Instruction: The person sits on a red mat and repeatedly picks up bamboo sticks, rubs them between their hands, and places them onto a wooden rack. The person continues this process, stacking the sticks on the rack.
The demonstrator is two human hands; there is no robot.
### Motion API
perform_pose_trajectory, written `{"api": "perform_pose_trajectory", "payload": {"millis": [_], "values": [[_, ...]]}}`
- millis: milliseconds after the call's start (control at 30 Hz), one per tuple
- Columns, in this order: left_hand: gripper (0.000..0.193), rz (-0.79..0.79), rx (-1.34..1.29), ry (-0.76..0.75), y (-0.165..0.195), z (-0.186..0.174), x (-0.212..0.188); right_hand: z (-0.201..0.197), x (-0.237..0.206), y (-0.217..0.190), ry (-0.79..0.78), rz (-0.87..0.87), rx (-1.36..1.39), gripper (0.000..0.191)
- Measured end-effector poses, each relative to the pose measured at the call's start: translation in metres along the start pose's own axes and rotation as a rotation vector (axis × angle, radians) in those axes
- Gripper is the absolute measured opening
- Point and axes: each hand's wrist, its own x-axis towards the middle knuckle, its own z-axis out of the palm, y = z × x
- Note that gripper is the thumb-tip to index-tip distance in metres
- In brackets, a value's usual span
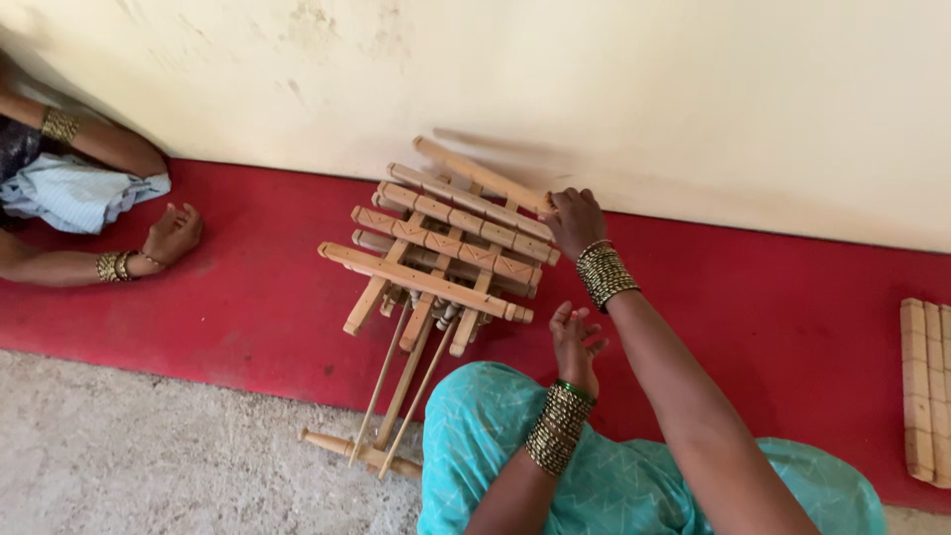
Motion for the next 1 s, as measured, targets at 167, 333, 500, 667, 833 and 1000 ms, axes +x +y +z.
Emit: {"api": "perform_pose_trajectory", "payload": {"millis": [167, 333, 500, 667, 833, 1000], "values": [[0.048, -0.009, 0.005, 0.002, 0.001, 0.004, 0.0, 0.012, 0.009, -0.008, -0.07, -0.048, -0.029, 0.033], [0.047, -0.026, 0.022, 0.015, 0.004, 0.005, -0.003, 0.022, 0.011, -0.001, -0.086, -0.098, -0.033, 0.036], [0.047, -0.02, 0.016, 0.012, 0.003, 0.008, -0.005, 0.029, 0.014, 0.004, -0.177, -0.109, -0.015, 0.045], [0.047, -0.024, 0.043, 0.003, 0.001, 0.006, -0.004, 0.037, 0.016, 0.003, -0.157, -0.056, 0.106, 0.043], [0.047, -0.035, 0.046, 0.009, -0.001, 0.006, -0.002, 0.044, 0.019, -0.003, -0.14, -0.076, 0.17, 0.039], [0.049, 0.07, 0.054, 0.156, 0.006, 0.015, -0.005, 0.046, 0.018, -0.008, -0.197, -0.148, 0.165, 0.038]]}}
